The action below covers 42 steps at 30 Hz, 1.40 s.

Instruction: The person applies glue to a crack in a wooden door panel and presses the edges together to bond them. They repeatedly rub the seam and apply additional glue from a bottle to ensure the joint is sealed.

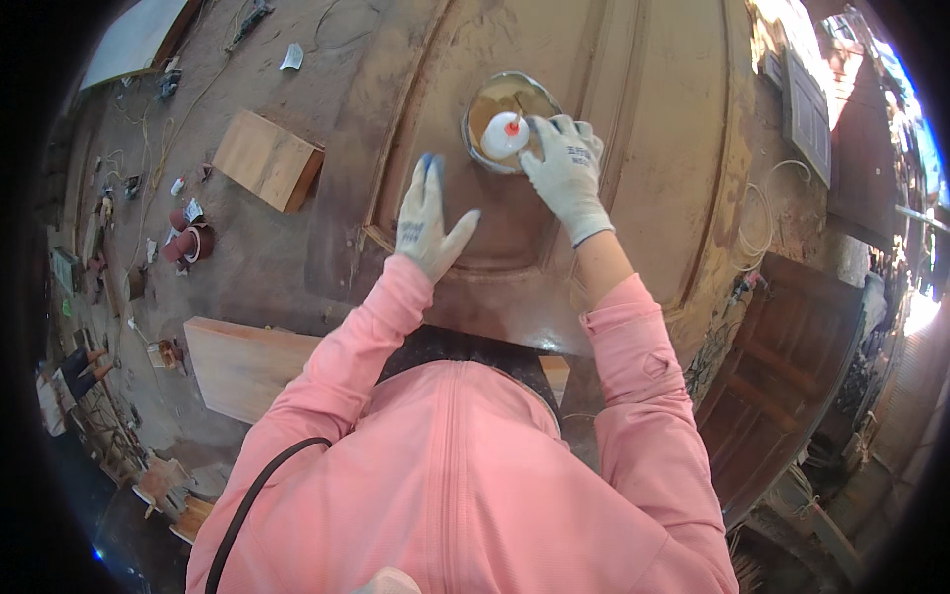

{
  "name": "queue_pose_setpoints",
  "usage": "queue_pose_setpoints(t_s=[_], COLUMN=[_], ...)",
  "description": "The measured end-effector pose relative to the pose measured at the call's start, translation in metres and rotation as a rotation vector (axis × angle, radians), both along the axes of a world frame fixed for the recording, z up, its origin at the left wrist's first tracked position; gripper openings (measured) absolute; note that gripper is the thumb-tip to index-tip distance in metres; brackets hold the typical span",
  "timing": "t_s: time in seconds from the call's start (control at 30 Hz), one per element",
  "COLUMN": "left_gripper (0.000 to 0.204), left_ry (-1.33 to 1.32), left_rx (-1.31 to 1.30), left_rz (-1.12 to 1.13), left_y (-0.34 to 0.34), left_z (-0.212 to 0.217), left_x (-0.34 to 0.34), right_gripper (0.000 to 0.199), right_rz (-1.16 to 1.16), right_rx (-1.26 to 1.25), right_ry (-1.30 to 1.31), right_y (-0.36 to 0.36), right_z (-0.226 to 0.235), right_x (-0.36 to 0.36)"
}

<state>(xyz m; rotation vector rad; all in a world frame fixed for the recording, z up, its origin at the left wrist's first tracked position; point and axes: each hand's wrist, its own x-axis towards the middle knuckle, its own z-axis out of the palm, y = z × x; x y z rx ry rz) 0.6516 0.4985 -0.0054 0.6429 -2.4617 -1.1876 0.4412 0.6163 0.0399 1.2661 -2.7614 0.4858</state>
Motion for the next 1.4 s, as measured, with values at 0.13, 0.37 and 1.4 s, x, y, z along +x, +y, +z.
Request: queue_pose_setpoints(t_s=[0.13, 0.37, 1.4], left_gripper=[0.114, 0.102, 0.084], left_ry=[-0.052, 0.037, 0.121], left_rx=[0.012, 0.006, -0.166], left_rz=[0.023, 0.014, 0.178], left_y=[-0.02, -0.043, 0.023], left_z=[0.008, -0.008, -0.015], left_x=[-0.067, -0.106, 0.04], right_gripper=[0.037, 0.03, 0.02], right_rz=[0.004, 0.103, -0.036], right_rx=[0.035, 0.248, -0.098], right_ry=[-0.129, -0.008, -0.644], right_y=[-0.019, -0.016, 0.101], right_z=[-0.009, -0.014, 0.019], right_x=[0.009, -0.003, 0.033])
